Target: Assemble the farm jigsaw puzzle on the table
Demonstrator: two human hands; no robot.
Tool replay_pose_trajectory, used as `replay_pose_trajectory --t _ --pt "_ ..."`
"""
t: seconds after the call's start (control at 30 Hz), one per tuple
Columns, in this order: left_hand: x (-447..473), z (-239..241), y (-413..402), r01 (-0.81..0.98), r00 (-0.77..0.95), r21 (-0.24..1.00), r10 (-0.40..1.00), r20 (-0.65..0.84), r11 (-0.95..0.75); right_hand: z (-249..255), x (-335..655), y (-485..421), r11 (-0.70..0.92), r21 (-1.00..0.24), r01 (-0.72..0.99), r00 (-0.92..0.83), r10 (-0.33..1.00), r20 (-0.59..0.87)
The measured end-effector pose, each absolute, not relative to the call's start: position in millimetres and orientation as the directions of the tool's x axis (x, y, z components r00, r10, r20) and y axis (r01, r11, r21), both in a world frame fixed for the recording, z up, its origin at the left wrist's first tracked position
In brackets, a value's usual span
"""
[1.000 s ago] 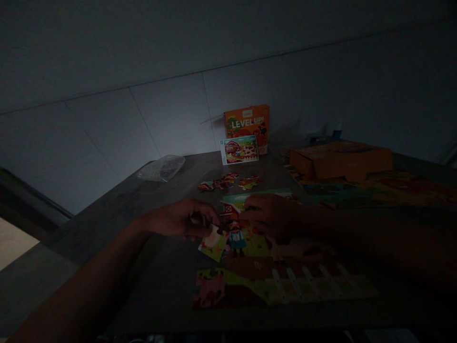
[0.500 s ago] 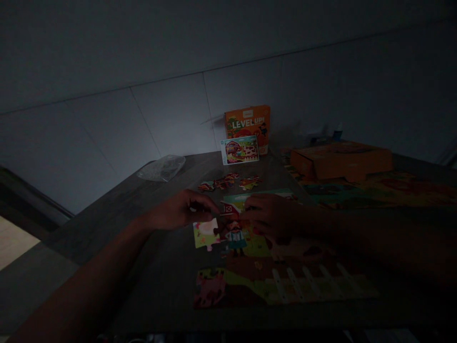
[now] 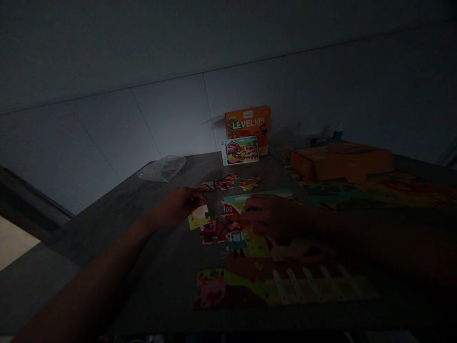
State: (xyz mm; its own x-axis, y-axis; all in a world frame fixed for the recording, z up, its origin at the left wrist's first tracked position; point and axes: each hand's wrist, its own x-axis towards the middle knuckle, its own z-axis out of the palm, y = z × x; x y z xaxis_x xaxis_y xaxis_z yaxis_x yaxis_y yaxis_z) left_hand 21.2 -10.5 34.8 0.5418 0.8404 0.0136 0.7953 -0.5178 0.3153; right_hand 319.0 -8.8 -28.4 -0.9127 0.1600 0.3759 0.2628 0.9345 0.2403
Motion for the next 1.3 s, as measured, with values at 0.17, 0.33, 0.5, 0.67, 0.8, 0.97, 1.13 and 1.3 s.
replay_pose_trajectory --t 0.17,0.33,0.5,0.67,0.8,0.97,1.13,1.3 --pt "18.1 29.2 -10.3 0.825 0.512 0.294 0.859 -0.028 -0.483 -26.8 319.0 -9.8 0.929 0.275 0.246 -0.919 0.133 0.371" --pt "19.3 28.2 -16.2 0.845 0.503 0.299 0.849 -0.161 -0.444 -25.5 318.7 -10.4 0.929 0.259 0.262 -0.92 0.16 0.357" --pt "16.7 31.1 -19.4 0.842 0.533 0.226 0.818 -0.216 -0.49 -27.3 318.8 -9.0 0.934 0.256 0.25 -0.917 0.144 0.372" --pt "7.6 29.9 -17.8 0.881 0.474 0.144 0.834 -0.283 -0.451 -27.6 318.9 -9.7 0.935 0.25 0.252 -0.915 0.146 0.376" --pt "7.8 34.4 -20.6 0.866 0.499 0.155 0.815 -0.295 -0.475 -27.9 319.1 -10.0 0.937 0.208 0.28 -0.905 0.185 0.383" --pt "6.8 41.6 -25.5 0.849 0.528 0.18 0.774 -0.351 -0.497 -28.3 319.3 -8.4 0.942 0.211 0.261 -0.917 0.173 0.36" --pt "4.6 45.6 -28.4 0.819 0.573 0.262 0.704 -0.42 -0.511 -27.3 319.1 -9.2 0.942 0.16 0.294 -0.904 0.22 0.366" --pt "9.4 52.9 -32.6 0.836 0.545 0.222 0.718 -0.433 -0.501 -28.0 319.1 -10.2 0.939 0.123 0.32 -0.902 0.263 0.342"
